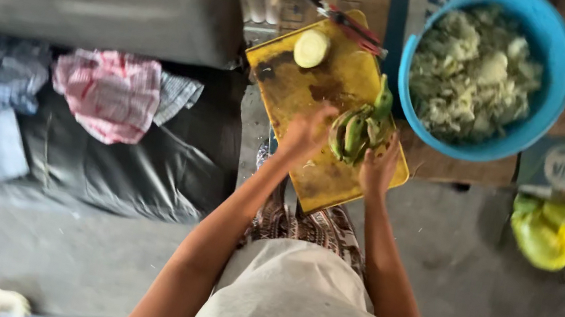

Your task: The person peels green bananas by hand and using a knife, then slices the peeled bananas into small pieces on a yellow cutting board, eventually placing some pieces into a blue bowl.

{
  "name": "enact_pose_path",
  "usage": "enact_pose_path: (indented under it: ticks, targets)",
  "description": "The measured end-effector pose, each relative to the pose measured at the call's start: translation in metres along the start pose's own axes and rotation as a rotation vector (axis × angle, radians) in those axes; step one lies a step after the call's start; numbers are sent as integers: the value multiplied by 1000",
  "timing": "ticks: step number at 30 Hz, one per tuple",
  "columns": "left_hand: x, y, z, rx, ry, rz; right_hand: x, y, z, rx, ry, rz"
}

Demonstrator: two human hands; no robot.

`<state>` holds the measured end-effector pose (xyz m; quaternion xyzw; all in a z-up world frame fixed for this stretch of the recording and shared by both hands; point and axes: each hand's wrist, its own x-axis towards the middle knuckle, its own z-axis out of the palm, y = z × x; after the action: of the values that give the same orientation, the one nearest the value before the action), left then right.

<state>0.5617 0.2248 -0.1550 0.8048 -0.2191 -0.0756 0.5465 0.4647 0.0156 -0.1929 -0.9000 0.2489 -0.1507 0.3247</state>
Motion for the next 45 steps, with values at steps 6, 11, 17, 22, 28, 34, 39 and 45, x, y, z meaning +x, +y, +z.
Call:
enact_pose_path:
  ticks: [6,11,17,22,28,34,39,45]
  targets:
    - [55,-29,-42,166,351,94,-40,3,-12,43,81,-17]
    - [95,-44,-43,73,354,-74,-34,-23,-36,15,-16,-131]
    - [68,-27,-38,65,399,-13,41,-114,-55,-72,-115,-322]
    - [13,-23,-39,-7,384,-93,155,-164,12,-118,-6,-666]
    - [-26,-16,-62,53,397,-256,213,-144,74,-424,-97,-578]
    - [-29,-11,-53,37,379,-288,217,-136,63,-253,-255,-397]
    - [-4,17,-9,185,214,-196,155,-137,11,143,-161,-541]
    - [48,19,23,455,-54,316,52,-101,-83,258,-124,-297]
